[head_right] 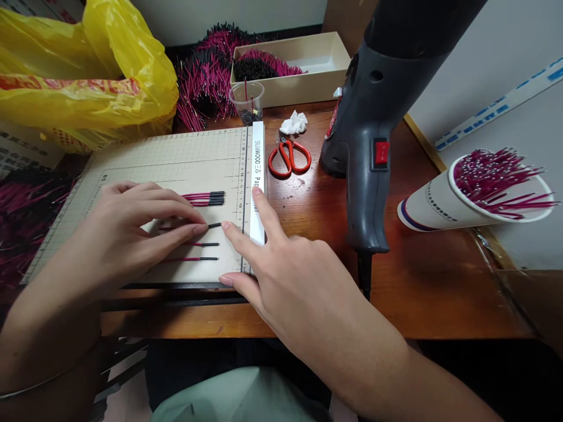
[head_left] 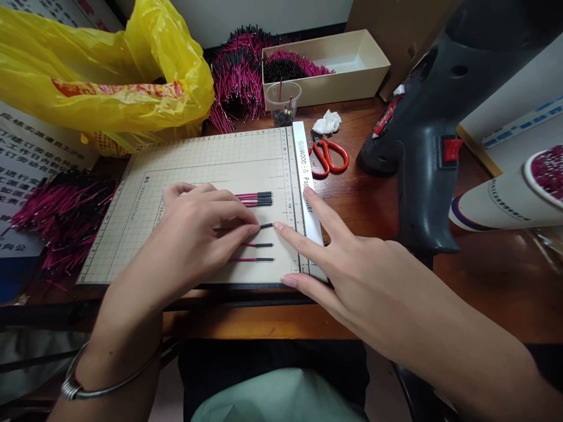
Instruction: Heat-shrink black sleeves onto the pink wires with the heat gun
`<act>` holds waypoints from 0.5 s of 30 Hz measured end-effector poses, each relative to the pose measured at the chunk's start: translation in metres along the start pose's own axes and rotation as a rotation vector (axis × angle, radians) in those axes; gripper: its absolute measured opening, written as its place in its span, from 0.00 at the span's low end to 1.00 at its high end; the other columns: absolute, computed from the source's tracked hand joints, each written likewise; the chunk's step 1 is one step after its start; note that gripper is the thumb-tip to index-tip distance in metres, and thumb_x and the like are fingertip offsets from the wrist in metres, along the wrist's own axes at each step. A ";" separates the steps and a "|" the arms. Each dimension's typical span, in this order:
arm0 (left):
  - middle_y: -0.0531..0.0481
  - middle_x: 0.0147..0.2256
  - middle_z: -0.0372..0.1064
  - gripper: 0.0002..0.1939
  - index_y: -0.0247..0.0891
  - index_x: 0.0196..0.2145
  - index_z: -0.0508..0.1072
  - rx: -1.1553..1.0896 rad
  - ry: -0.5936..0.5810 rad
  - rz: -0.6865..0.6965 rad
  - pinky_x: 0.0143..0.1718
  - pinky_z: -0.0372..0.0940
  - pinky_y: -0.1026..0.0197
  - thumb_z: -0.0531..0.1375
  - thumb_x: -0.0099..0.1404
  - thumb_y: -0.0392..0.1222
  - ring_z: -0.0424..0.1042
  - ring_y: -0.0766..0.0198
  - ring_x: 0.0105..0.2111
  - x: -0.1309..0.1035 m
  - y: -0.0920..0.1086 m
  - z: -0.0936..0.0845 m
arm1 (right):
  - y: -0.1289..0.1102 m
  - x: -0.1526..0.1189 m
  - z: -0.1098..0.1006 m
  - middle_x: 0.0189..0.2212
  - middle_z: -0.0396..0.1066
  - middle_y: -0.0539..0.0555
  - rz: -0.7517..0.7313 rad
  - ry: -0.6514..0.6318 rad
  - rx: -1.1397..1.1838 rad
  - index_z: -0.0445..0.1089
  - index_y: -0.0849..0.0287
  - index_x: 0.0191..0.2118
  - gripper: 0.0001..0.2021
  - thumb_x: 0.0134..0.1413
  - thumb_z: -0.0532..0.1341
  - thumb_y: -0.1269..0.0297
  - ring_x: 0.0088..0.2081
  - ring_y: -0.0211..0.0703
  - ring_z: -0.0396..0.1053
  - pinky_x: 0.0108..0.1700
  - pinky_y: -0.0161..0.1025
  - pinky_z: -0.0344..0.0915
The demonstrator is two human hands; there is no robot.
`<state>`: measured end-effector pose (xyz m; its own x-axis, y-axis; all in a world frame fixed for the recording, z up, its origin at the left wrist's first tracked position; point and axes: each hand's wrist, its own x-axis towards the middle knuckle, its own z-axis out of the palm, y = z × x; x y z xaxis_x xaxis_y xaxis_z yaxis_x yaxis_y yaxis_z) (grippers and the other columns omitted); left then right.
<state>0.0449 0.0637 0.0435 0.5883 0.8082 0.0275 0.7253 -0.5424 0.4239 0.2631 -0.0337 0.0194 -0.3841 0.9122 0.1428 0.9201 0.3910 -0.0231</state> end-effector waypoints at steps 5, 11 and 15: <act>0.55 0.36 0.84 0.13 0.48 0.31 0.83 0.003 0.034 0.024 0.52 0.49 0.46 0.60 0.69 0.49 0.77 0.53 0.42 0.000 -0.002 0.003 | 0.000 -0.001 0.000 0.73 0.56 0.73 0.002 0.011 0.010 0.69 0.49 0.70 0.26 0.74 0.56 0.49 0.23 0.42 0.76 0.22 0.40 0.67; 0.54 0.37 0.84 0.13 0.48 0.32 0.83 0.011 0.048 0.057 0.50 0.50 0.46 0.60 0.71 0.49 0.77 0.53 0.41 -0.003 -0.005 0.005 | 0.000 -0.002 -0.002 0.73 0.56 0.73 0.003 -0.008 0.015 0.68 0.48 0.71 0.26 0.74 0.55 0.48 0.21 0.43 0.75 0.22 0.42 0.68; 0.54 0.37 0.84 0.13 0.48 0.33 0.83 0.024 0.045 0.063 0.50 0.51 0.47 0.60 0.71 0.50 0.77 0.53 0.42 -0.003 -0.006 0.006 | -0.001 0.000 -0.001 0.73 0.57 0.75 -0.002 0.000 0.025 0.69 0.49 0.71 0.26 0.74 0.55 0.49 0.23 0.44 0.77 0.23 0.41 0.68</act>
<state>0.0408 0.0635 0.0358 0.6169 0.7813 0.0946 0.6959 -0.5977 0.3981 0.2623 -0.0340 0.0210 -0.3863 0.9113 0.1427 0.9170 0.3962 -0.0476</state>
